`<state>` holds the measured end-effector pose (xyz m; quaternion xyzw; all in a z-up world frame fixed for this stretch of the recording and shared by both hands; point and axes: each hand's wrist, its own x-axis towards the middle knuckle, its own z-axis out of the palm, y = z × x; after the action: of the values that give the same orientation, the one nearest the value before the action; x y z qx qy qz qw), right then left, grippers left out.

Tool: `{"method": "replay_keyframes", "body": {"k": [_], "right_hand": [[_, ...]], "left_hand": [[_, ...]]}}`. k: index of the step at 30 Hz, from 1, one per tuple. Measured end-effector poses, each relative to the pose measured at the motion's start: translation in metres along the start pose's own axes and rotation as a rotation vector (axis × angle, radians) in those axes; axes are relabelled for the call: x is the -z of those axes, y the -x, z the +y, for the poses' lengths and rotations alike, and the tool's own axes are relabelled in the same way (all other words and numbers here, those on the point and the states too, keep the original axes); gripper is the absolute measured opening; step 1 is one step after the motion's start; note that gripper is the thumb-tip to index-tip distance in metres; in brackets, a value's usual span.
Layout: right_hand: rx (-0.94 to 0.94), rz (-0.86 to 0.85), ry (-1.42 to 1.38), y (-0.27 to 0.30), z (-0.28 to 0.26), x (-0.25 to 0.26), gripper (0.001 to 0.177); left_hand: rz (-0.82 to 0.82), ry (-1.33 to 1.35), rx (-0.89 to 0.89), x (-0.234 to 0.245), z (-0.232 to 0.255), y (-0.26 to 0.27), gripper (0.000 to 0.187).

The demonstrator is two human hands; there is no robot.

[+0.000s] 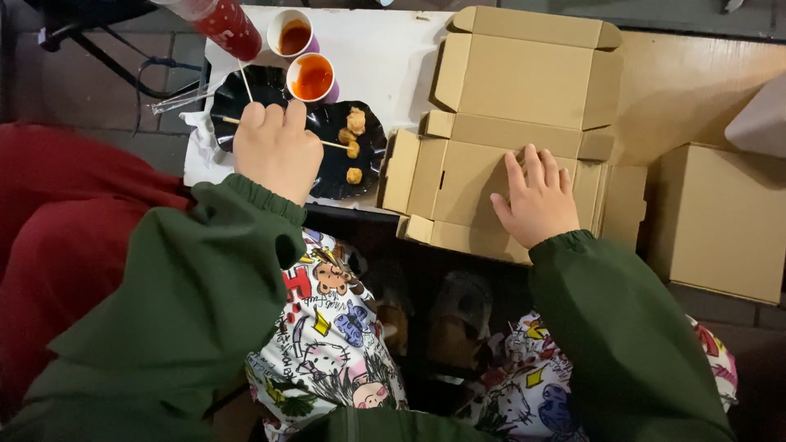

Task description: Folding and assembling a cardboard pastry box.

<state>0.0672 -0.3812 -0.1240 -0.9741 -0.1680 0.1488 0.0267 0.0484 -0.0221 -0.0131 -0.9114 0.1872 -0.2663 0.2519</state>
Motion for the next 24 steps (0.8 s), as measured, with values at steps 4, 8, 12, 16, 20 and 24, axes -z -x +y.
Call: {"method": "replay_keyframes", "body": {"k": [4, 8, 12, 16, 20, 24], "right_hand": [[-0.016, 0.000, 0.023, 0.000, 0.000, 0.000, 0.066], [-0.021, -0.005, 0.024, 0.001, -0.002, 0.002, 0.066], [0.001, -0.001, 0.006, 0.000, 0.001, 0.001, 0.067], [0.017, -0.010, 0.013, -0.002, 0.004, -0.002, 0.068], [-0.003, -0.007, 0.006, 0.000, 0.001, 0.000, 0.067], [0.016, -0.010, 0.007, 0.000, 0.000, 0.001, 0.067]], "left_hand": [[0.073, 0.029, -0.065, -0.004, 0.000, -0.001, 0.035], [0.074, 0.034, -0.073, -0.014, -0.005, 0.005, 0.027], [0.036, 0.026, -0.012, -0.001, -0.013, 0.014, 0.026], [-0.031, -0.005, 0.104, 0.019, -0.016, 0.021, 0.026], [-0.027, -0.017, 0.094, 0.018, -0.030, 0.028, 0.028], [0.001, -0.058, 0.140, 0.017, -0.031, 0.018, 0.032]]}}
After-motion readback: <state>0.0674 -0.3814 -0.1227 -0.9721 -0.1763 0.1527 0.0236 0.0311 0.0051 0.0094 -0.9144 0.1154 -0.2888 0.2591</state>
